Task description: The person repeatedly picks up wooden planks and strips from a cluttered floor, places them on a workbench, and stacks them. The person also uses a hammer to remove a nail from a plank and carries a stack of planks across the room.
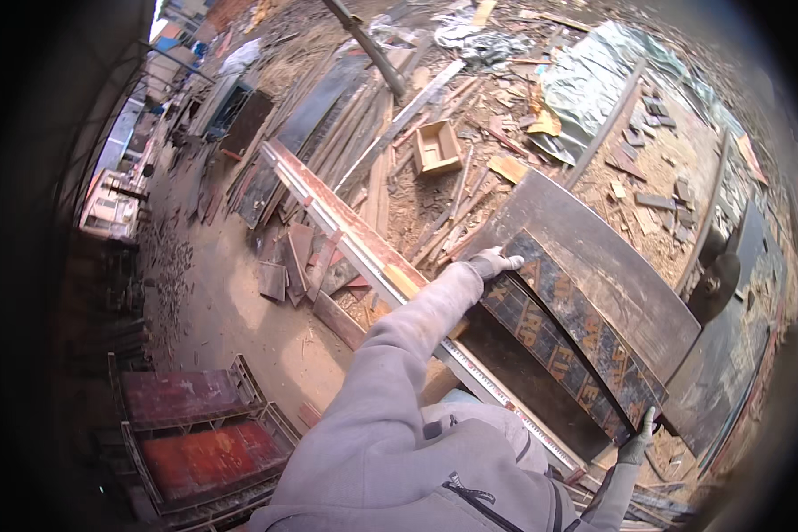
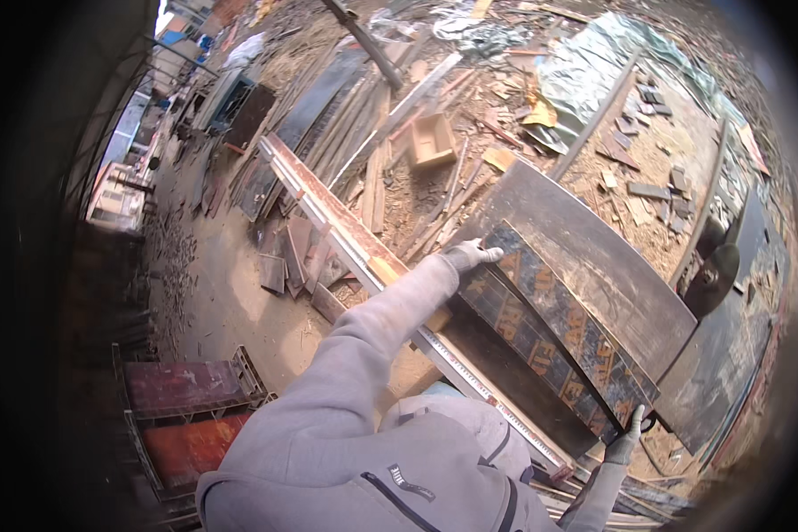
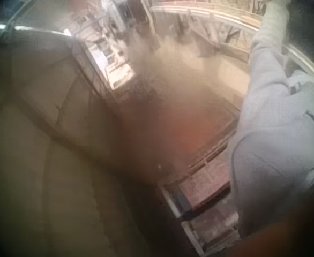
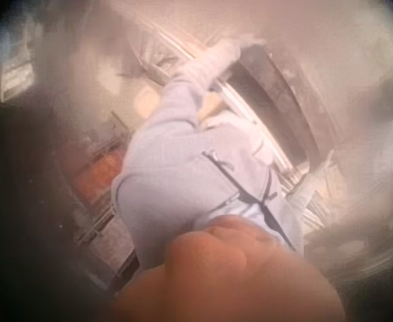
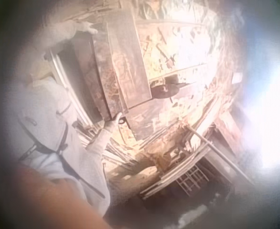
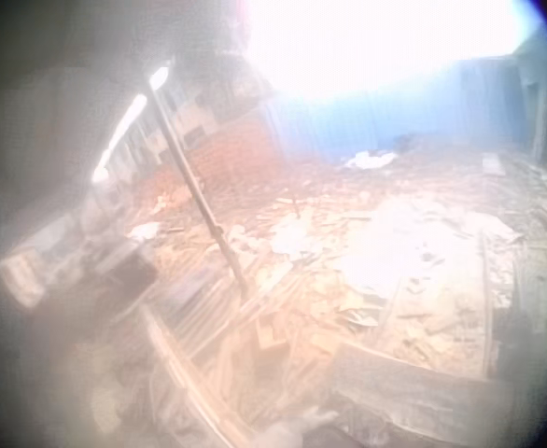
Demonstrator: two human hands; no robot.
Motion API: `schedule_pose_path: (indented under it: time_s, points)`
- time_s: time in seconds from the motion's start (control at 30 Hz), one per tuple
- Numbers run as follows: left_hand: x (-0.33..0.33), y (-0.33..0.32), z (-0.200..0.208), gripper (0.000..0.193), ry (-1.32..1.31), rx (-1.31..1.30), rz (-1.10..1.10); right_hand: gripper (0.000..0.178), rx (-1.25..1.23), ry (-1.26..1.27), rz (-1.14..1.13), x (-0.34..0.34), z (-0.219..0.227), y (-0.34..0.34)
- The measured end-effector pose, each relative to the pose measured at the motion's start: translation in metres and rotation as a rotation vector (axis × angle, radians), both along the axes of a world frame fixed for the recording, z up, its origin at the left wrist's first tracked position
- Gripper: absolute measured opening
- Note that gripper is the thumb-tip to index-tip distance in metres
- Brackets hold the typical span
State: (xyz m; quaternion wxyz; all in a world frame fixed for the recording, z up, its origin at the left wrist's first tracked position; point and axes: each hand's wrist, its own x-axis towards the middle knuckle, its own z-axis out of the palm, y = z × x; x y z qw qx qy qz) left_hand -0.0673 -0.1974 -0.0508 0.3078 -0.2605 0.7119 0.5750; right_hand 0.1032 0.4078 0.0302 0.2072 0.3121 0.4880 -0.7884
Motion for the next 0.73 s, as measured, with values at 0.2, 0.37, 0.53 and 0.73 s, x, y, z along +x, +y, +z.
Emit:
schedule_pose_path:
  time_s: [0.2,0.37,0.53,0.73]
  points:
    - [-0.023,-0.119,-0.027,0.087,0.031,-0.272,0.009,0.058,0.120,0.044,-0.191,-0.065,-0.068,-0.068]
    - [-0.004,-0.089,-0.034,0.086,0.051,-0.170,-0.002,0.053,0.028,-0.096,-0.185,-0.054,-0.054,-0.030]
    - [0.024,0.001,-0.011,0.098,0.153,-0.324,-0.130,0.052,0.054,-0.221,-0.324,-0.026,-0.057,0.048]
    - [-0.010,0.019,-0.002,0.080,-0.056,0.315,0.316,0.097,0.025,-0.317,-0.537,-0.019,-0.056,0.083]
